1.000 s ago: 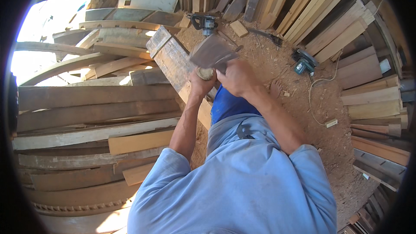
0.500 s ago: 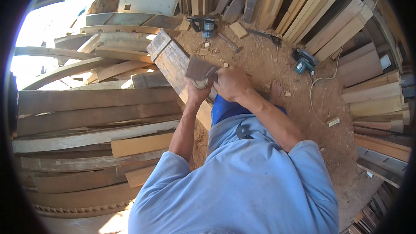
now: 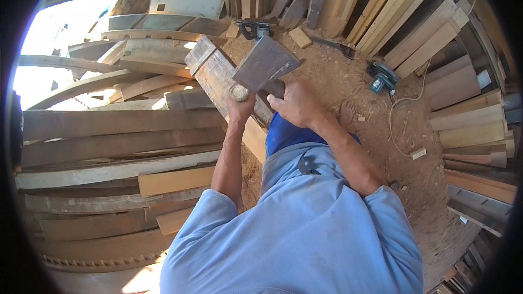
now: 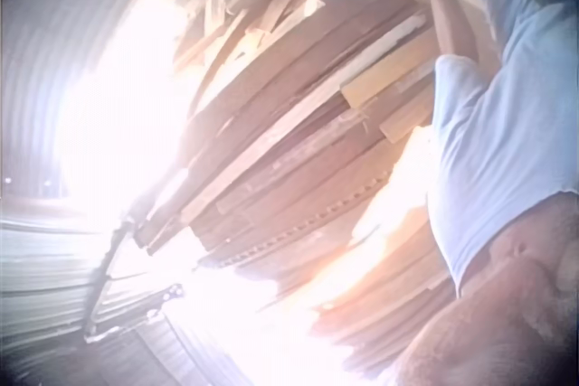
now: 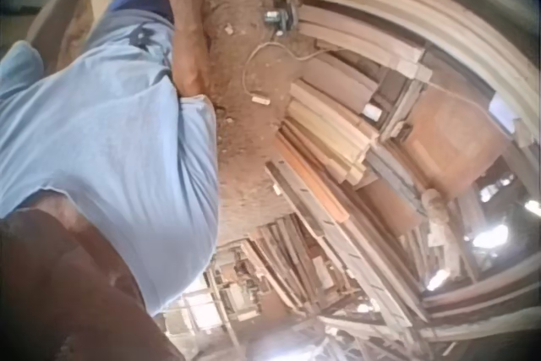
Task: The person shapes a wooden beam using a broadaxe, striking the wood to remove material and then rotating the beam to work on another side.
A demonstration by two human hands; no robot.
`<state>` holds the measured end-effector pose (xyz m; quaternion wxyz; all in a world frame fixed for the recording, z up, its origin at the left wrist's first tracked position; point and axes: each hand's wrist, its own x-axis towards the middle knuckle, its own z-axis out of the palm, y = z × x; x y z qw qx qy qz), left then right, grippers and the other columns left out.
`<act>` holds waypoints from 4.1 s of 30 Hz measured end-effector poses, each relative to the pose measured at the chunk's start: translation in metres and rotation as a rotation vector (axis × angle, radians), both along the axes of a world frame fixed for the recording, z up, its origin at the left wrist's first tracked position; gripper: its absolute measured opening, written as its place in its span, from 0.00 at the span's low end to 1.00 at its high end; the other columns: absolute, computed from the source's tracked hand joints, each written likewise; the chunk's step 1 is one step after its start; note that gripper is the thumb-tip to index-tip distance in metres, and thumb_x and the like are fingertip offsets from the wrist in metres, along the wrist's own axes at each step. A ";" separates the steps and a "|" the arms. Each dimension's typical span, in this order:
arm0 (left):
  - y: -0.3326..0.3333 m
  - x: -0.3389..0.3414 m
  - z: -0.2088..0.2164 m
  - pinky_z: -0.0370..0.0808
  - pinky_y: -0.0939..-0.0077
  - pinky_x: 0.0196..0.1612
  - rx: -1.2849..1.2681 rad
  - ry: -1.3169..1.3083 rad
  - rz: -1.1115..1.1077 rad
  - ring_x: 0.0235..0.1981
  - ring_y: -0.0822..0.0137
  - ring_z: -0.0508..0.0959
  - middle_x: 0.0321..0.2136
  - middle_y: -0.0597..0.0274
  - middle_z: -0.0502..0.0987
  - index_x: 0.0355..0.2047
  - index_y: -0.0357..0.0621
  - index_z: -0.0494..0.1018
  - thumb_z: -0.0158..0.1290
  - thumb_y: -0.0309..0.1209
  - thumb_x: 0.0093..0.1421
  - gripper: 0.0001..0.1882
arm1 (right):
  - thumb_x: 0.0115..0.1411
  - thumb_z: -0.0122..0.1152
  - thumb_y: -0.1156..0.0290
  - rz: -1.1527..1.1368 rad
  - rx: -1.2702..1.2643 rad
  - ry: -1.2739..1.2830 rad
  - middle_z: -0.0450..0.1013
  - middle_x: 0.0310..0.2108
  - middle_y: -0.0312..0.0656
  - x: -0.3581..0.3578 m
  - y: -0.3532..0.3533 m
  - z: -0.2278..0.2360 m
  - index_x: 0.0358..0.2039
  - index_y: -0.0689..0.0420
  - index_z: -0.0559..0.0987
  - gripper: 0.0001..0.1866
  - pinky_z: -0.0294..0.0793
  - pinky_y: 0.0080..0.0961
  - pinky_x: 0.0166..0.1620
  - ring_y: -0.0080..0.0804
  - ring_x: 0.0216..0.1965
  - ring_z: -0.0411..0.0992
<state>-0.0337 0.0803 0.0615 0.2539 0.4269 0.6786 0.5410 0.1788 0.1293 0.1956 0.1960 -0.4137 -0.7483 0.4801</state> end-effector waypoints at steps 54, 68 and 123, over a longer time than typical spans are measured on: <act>0.002 -0.029 0.000 0.77 0.74 0.39 0.116 0.054 0.227 0.34 0.72 0.79 0.33 0.63 0.81 0.40 0.40 0.76 0.65 0.23 0.51 0.16 | 0.51 0.64 0.65 0.179 0.045 -0.243 0.79 0.36 0.58 -0.059 0.013 -0.040 0.48 0.58 0.80 0.22 0.77 0.43 0.46 0.55 0.40 0.79; 0.020 -0.083 -0.018 0.72 0.77 0.32 0.118 0.030 0.034 0.27 0.76 0.72 0.24 0.70 0.71 0.30 0.42 0.71 0.62 0.24 0.57 0.09 | 0.57 0.65 0.71 -0.107 0.093 0.347 0.80 0.37 0.51 -0.022 0.009 0.064 0.43 0.62 0.81 0.14 0.76 0.35 0.45 0.45 0.40 0.79; -0.118 0.012 -0.136 0.29 0.35 0.70 -1.107 0.679 -0.102 0.70 0.23 0.27 0.69 0.20 0.26 0.72 0.31 0.32 0.47 0.56 0.63 0.55 | 0.53 0.70 0.64 -0.154 -0.287 0.475 0.79 0.33 0.43 0.139 0.108 -0.085 0.37 0.59 0.78 0.15 0.77 0.33 0.42 0.36 0.35 0.79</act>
